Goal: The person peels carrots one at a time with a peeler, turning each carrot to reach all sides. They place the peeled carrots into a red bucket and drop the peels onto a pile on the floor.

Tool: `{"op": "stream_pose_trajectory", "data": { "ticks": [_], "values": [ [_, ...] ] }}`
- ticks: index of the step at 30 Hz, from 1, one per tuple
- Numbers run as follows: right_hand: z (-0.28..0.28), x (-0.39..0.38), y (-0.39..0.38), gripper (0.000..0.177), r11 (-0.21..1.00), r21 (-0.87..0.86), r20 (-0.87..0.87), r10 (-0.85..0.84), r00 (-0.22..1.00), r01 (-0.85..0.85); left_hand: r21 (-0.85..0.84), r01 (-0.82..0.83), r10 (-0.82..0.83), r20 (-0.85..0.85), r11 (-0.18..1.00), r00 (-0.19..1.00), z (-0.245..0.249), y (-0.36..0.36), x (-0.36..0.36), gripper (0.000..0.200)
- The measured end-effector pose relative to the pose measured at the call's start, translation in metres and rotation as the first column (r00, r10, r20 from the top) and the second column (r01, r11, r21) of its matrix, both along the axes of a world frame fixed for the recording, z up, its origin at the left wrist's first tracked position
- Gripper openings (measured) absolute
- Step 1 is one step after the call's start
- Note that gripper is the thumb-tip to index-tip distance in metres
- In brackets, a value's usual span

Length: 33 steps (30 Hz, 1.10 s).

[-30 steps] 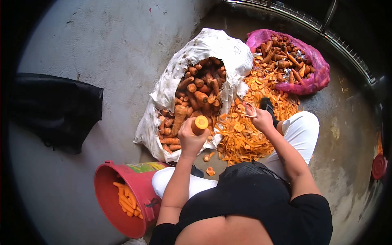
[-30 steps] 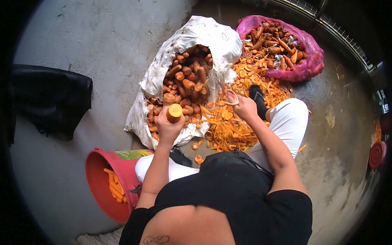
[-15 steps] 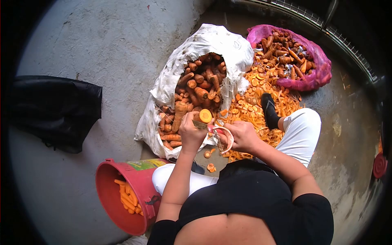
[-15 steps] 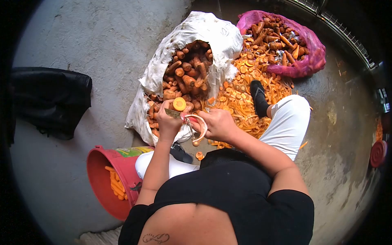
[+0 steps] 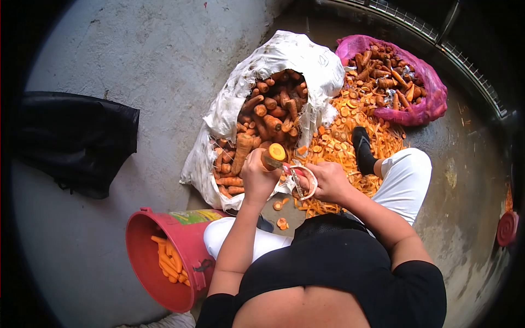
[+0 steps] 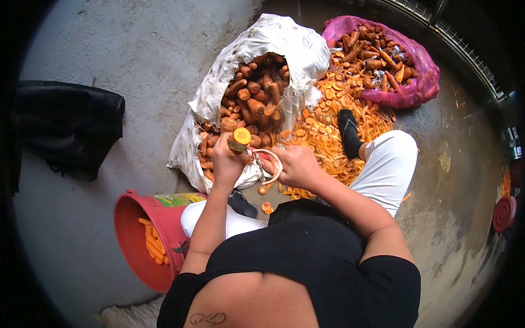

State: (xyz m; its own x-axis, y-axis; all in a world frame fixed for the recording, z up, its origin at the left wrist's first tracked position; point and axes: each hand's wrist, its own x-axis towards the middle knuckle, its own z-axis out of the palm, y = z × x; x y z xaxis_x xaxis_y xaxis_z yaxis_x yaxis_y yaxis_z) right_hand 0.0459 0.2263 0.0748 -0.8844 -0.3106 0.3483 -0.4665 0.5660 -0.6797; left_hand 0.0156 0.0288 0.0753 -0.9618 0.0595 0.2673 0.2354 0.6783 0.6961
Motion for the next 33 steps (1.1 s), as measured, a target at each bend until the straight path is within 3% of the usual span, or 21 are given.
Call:
{"op": "stream_pose_trajectory", "data": {
  "ticks": [7, 11, 13, 14, 16, 19, 24, 26, 28, 29, 32, 33],
  "values": [
    [0.002, 0.0, 0.0, 0.032, 1.0, -0.002, 0.02, -0.007, 1.0, 0.007, -0.032, 0.026, -0.029, -0.092, 0.999, 0.995, -0.001, 0.001, 0.0, 0.034],
    [-0.022, -0.014, 0.006, 0.034, 0.998, 0.064, 0.207, -0.007, 0.978, -0.007, 0.0, -0.006, 0.006, -0.066, 1.0, 0.998, -0.004, 0.004, 0.001, 0.032],
    [-0.073, -0.041, 0.021, 0.037, 0.977, 0.061, 0.488, -0.208, 0.848, 0.205, 0.066, -0.002, 0.007, -0.067, 0.998, 0.998, 0.004, 0.011, 0.009, 0.028],
    [-0.074, -0.051, 0.04, 0.041, 0.955, 0.202, 0.526, -0.292, 0.799, 0.216, 0.116, 0.039, -0.028, -0.09, 0.992, 0.996, 0.007, 0.013, 0.01, 0.026],
    [-0.106, -0.055, 0.074, 0.043, 0.901, 0.321, 0.528, -0.426, 0.735, 0.292, 0.153, 0.016, -0.01, -0.042, 0.988, 0.999, -0.001, 0.008, 0.007, 0.025],
    [-0.131, -0.04, 0.078, 0.04, 0.892, 0.278, 0.403, -0.445, 0.8, 0.356, 0.161, 0.005, 0.003, -0.051, 0.987, 0.999, 0.0, 0.002, 0.004, 0.023],
    [-0.083, -0.026, 0.054, 0.037, 0.935, 0.083, 0.349, -0.351, 0.869, 0.345, 0.153, 0.147, -0.105, -0.25, 0.977, 0.962, 0.003, 0.001, -0.002, 0.032],
    [-0.079, -0.027, 0.053, 0.036, 0.935, 0.07, 0.359, -0.348, 0.866, 0.347, 0.114, 0.211, -0.157, -0.363, 0.971, 0.919, 0.005, 0.002, -0.004, 0.036],
    [-0.111, -0.034, 0.059, 0.039, 0.923, 0.058, 0.348, -0.376, 0.859, 0.38, 0.076, 0.226, -0.178, -0.396, 0.971, 0.901, 0.009, 0.001, -0.004, 0.041],
    [-0.142, -0.039, 0.065, 0.04, 0.907, 0.144, 0.356, -0.421, 0.834, 0.397, 0.073, 0.229, -0.182, -0.4, 0.971, 0.898, 0.011, 0.002, -0.004, 0.041],
    [-0.178, -0.041, 0.085, 0.041, 0.926, 0.168, 0.712, -0.352, 0.608, 0.339, 0.063, 0.236, -0.196, -0.375, 0.97, 0.906, 0.009, 0.001, -0.005, 0.041],
    [-0.197, -0.039, 0.089, 0.04, 0.913, 0.236, 0.746, -0.39, 0.54, 0.333, 0.062, 0.241, -0.204, -0.359, 0.969, 0.911, 0.008, 0.001, -0.005, 0.041]
  ]
}}
